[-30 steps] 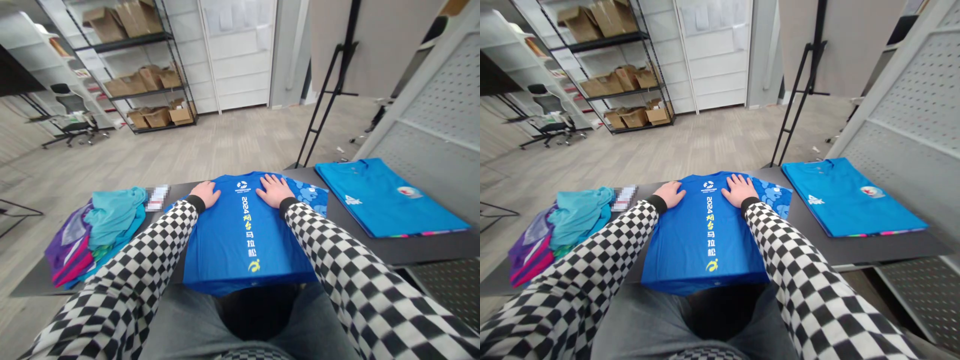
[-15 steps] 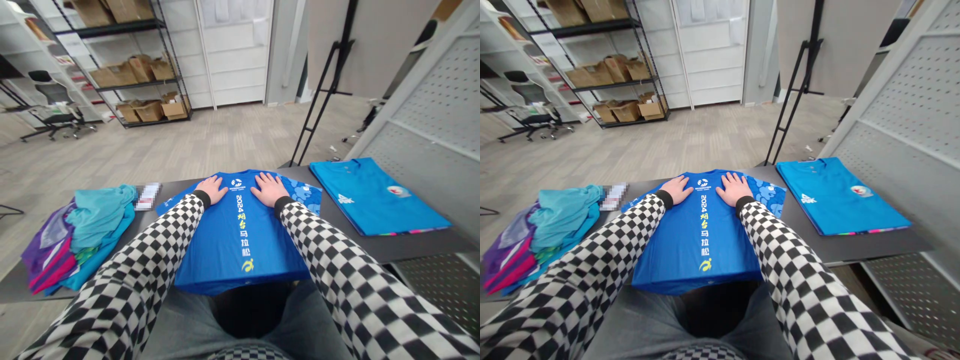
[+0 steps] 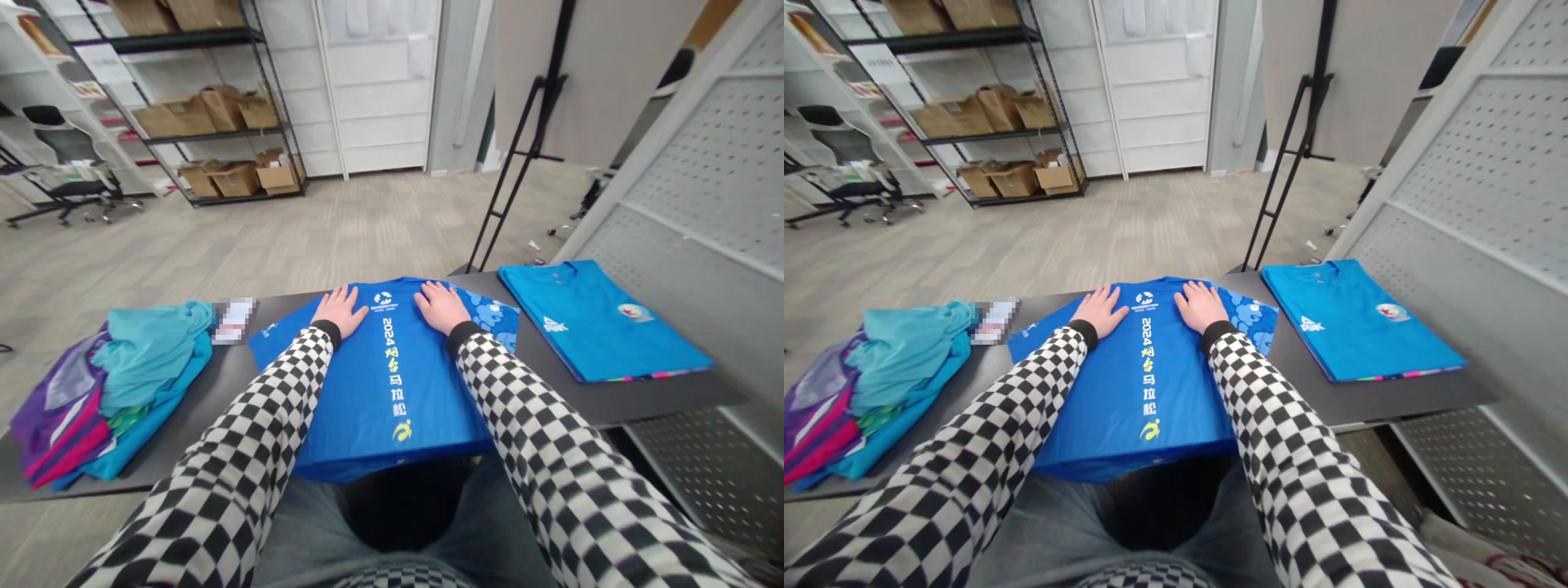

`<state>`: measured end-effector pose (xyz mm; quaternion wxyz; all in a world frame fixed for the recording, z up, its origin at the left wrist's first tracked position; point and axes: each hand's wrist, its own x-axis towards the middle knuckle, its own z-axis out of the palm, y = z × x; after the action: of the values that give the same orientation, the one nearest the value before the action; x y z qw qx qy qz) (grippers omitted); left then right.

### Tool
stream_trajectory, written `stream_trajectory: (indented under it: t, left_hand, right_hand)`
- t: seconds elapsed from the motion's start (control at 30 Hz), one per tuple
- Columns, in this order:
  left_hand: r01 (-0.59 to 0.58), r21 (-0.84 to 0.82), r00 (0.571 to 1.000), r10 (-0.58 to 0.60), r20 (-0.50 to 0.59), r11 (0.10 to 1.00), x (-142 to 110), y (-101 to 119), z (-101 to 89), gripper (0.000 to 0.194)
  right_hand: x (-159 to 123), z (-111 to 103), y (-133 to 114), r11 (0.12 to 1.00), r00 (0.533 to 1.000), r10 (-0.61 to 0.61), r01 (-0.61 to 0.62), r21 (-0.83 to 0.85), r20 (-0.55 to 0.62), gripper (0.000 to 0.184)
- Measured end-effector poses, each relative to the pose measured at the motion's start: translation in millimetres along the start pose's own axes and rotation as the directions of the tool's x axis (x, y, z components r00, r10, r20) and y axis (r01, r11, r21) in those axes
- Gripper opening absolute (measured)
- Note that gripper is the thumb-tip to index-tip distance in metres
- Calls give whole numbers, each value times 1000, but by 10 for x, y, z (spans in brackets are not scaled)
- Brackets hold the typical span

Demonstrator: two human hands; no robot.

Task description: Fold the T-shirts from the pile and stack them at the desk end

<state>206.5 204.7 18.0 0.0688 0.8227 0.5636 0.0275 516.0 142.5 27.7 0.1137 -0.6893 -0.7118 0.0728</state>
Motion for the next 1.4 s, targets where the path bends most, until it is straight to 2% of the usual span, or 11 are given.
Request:
stream_trajectory:
  t: [0.17,0.3,0.5,0.63,0.77,0.87,1.0,1.07,1.2,1.3,1.4]
  left_hand:
    - [0,-22,1000,-1,-25,1000,3,-2,27,92]
    - [11,-40,1000,-11,-10,999,-4,15,20,93]
    - [4,-42,1000,-5,-28,999,-11,25,19,93]
    - [16,-40,1000,-17,-14,999,-18,29,4,93]
    - [5,-29,1000,-5,-9,1000,-17,32,10,94]
    - [13,-34,1000,-13,5,999,25,18,15,93]
    - [51,-40,994,-47,100,998,125,17,-83,90]
    - [52,-26,994,-49,93,998,136,69,-166,89]
    - [-76,7,993,76,-88,997,-40,325,-194,88]
    - [-158,-24,986,156,-61,987,-273,544,-52,90]
    - [-174,-53,985,175,6,983,-426,660,46,93]
  right_hand:
    - [52,-10,47,997,996,-19,25,-68,89,85]
    - [59,-151,24,993,983,-6,27,-116,183,91]
    - [198,-299,24,995,997,3,4,-104,72,88]
    - [230,-157,92,994,991,21,-7,-113,129,89]
    - [218,-42,161,993,992,21,-7,-116,123,92]
    - [237,-58,162,993,989,27,-9,-120,146,93]
    - [277,-214,80,994,984,30,-10,-113,178,89]
    - [252,-315,11,996,992,6,6,-93,128,87]
    - [9,-369,-125,993,996,-87,89,-83,18,91]
    - [-246,-241,-172,986,987,-126,136,-100,102,100]
    - [-390,-134,-187,983,974,-124,147,-112,187,101]
